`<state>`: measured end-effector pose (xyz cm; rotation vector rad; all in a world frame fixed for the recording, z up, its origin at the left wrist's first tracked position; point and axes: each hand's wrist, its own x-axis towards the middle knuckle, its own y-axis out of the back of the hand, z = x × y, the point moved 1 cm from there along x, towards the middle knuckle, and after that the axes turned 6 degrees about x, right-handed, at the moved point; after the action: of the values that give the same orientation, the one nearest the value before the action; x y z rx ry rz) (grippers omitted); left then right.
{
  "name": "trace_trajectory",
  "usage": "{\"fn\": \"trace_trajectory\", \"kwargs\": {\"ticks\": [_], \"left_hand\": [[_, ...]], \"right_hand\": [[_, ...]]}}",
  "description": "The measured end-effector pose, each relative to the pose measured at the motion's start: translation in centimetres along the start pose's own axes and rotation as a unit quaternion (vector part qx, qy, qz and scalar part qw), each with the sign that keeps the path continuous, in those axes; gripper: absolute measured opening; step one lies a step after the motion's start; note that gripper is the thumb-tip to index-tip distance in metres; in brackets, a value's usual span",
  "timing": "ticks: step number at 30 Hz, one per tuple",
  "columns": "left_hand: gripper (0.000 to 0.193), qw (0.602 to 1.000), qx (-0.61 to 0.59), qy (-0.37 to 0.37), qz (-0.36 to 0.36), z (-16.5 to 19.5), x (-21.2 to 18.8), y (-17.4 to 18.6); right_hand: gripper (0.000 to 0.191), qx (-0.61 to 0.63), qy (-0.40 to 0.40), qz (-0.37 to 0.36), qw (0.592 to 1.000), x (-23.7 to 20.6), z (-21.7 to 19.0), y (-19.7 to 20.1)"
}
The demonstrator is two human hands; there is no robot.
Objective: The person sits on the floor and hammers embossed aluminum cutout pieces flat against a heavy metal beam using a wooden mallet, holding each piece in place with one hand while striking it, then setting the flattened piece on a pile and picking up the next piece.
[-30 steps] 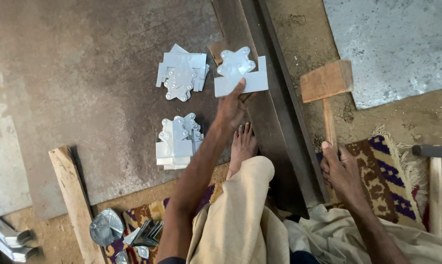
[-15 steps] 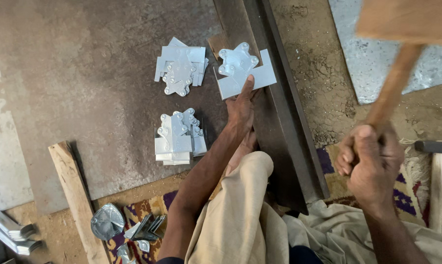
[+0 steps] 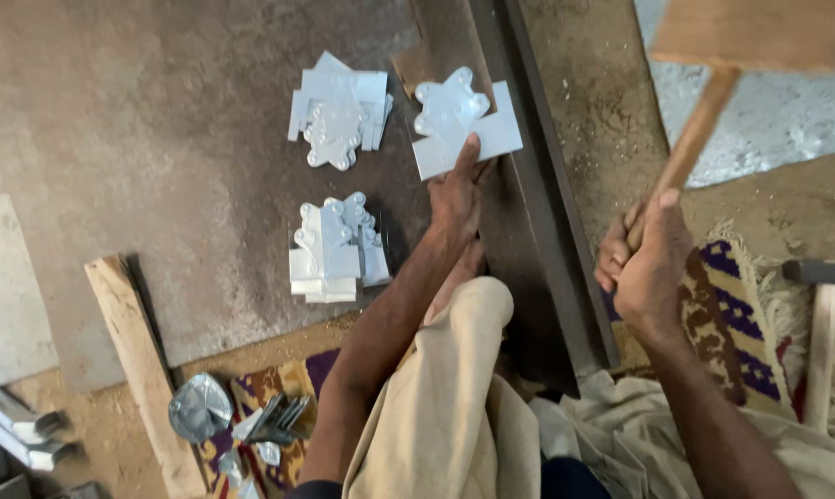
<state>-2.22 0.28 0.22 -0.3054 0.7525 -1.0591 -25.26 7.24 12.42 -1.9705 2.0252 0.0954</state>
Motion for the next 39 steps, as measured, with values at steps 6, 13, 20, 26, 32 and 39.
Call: {"fn": "trace_trajectory", "kwargs": {"ticks": [6, 13, 20, 26, 32, 39], "left_hand": [[0.057, 0.999, 0.011, -0.050, -0.003, -0.5, 0.2, -0.1], [0.056, 1.000, 0.017, -0.017, 0.003, -0.5, -0.3, -0.1], [0.055, 1.000, 0.003, -0.008, 0.016, -1.0, -0.3, -0.2], [0.057, 0.996, 0.066, -0.029, 0.051, -1.3, -0.4, -0.2], [0.048, 0.989, 0.097, -0.041, 0.103, -1.3, -0.5, -0.2], [0.045, 0.987, 0.112, -0.070, 0.090, -0.7, -1.2, -0.6]], "right_hand": [[0.056, -0.136, -0.170, -0.054, 0.974, 1.5, 2.2, 0.4], [0.045, -0.003, -0.076, 0.002, 0.997, 1.7, 2.8, 1.2], [0.052, 0.045, -0.149, 0.013, 0.988, 1.5, 2.3, 1.4], [0.043, -0.056, -0.326, -0.035, 0.943, 0.4, 1.2, -1.6], [0.037, -0.168, -0.017, -0.017, 0.986, -1.4, -1.7, 1.2], [0.060, -0.428, 0.252, -0.106, 0.861, 1.6, 0.0, 1.8]]}}
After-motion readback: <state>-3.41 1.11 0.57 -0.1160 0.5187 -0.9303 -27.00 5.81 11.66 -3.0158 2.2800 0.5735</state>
